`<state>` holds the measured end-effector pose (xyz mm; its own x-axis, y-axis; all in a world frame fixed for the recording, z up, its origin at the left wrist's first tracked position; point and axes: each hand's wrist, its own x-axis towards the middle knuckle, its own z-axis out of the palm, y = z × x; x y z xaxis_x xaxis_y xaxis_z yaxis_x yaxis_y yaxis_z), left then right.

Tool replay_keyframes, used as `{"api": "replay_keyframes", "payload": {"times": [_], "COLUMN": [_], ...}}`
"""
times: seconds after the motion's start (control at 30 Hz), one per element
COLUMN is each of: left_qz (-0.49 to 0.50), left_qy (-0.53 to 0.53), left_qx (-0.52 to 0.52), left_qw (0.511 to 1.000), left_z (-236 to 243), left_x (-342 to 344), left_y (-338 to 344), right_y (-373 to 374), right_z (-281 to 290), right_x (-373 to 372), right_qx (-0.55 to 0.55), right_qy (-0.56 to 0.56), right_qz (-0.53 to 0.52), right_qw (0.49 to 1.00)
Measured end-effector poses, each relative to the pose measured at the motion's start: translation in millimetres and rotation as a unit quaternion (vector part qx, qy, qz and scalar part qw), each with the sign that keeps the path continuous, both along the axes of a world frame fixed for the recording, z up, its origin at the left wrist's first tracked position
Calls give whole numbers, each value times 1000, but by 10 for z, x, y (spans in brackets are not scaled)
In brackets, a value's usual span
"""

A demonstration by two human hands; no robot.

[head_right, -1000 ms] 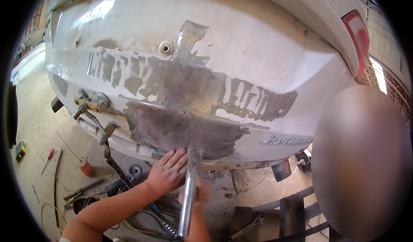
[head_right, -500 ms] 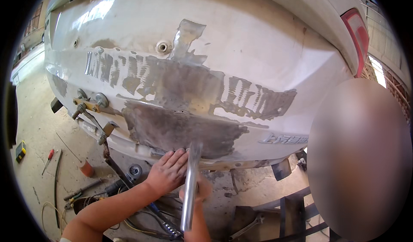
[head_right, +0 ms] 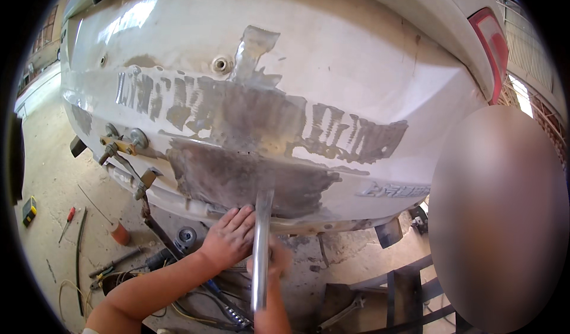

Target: The person uses a hammer and a metal bar to tap and smooth a damaged area on the rear bumper of a white car. They then switch to a pneumatic tool to work on the lower section of the bumper.

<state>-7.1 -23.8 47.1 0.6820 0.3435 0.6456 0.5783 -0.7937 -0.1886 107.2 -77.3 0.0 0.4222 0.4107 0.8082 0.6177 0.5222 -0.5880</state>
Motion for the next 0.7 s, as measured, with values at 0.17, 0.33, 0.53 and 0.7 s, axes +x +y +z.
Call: {"api": "replay_keyframes", "payload": {"times": [0.17, 0.33, 0.53, 0.7], "left_qz": [3, 0, -1, 1], "left_qy": [-16, 2, -14, 4], "left_qx": [6, -9, -4, -15], "left_qw": [1000, 1000, 1000, 1000], "left_z": [32, 10, -15, 20], "left_x": [9, 8, 24, 7], "left_y": [-11, -4, -2, -12], "right_y": [-23, 2, 22, 13], "right_z": [47, 75, 57, 89], "right_x": [58, 2, 30, 12], "right_qx": [65, 28, 60, 138], "right_qy": [-16, 20, -12, -19], "right_qz": [95, 61, 46, 99], "right_qw": [993, 998, 997, 985]}}
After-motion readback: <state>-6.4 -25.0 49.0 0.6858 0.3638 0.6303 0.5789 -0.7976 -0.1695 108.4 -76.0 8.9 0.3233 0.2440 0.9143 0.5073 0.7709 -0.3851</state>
